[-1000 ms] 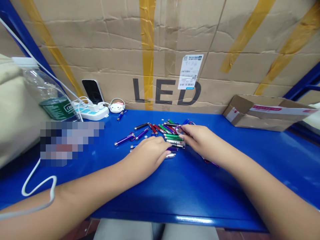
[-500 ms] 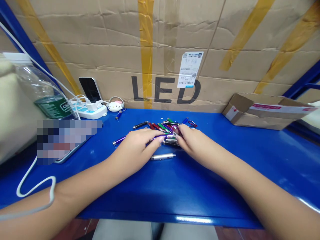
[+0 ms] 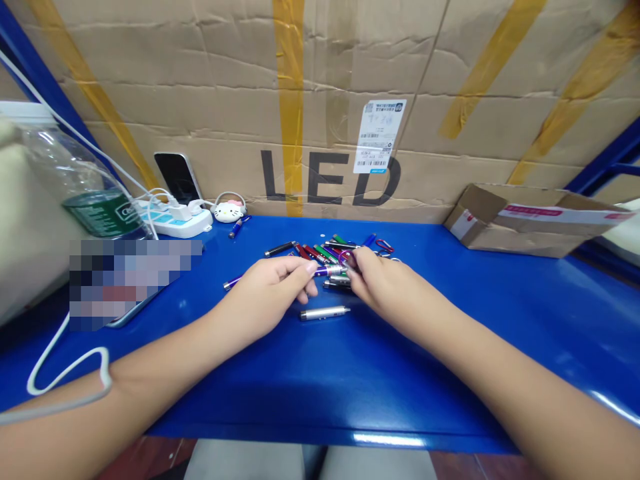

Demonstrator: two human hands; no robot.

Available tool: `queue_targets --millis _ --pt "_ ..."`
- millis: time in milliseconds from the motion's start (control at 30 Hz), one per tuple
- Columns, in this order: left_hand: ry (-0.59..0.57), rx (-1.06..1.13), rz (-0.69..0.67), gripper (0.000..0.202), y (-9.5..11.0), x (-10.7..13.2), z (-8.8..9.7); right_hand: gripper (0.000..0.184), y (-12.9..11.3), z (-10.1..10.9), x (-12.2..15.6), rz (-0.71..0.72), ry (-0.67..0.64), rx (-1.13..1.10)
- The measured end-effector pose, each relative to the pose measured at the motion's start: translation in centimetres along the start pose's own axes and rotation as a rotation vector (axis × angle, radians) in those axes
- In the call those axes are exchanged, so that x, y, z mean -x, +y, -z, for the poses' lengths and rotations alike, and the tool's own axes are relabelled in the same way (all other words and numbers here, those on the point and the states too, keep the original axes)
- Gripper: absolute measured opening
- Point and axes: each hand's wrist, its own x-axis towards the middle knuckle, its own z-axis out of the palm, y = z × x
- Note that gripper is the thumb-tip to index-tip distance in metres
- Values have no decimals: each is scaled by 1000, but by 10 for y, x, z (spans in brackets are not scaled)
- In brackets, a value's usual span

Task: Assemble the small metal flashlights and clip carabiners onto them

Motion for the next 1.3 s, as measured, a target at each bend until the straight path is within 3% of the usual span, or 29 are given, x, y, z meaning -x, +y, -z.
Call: queue_targets --millis 300,700,833,967,1100,1300 --pt "37 245 113 37 -6 1 -9 19 -3 1 0 -18 25 89" --pt "186 418 69 34 -5 -1 -17 21 -11 0 -2 -117 52 -89" --pt "211 202 -10 39 1 -7 7 28 2 1 0 -74 107 -234" --pt "260 -398 -88 38 3 -15 52 28 25 -1 0 -49 69 -236" --pt "286 -676 -25 39 -6 -26 90 24 41 -3 0 -19 -22 -200" --pt "-60 -889 129 31 -30 -32 113 24 40 0 1 -34 -68 -226"
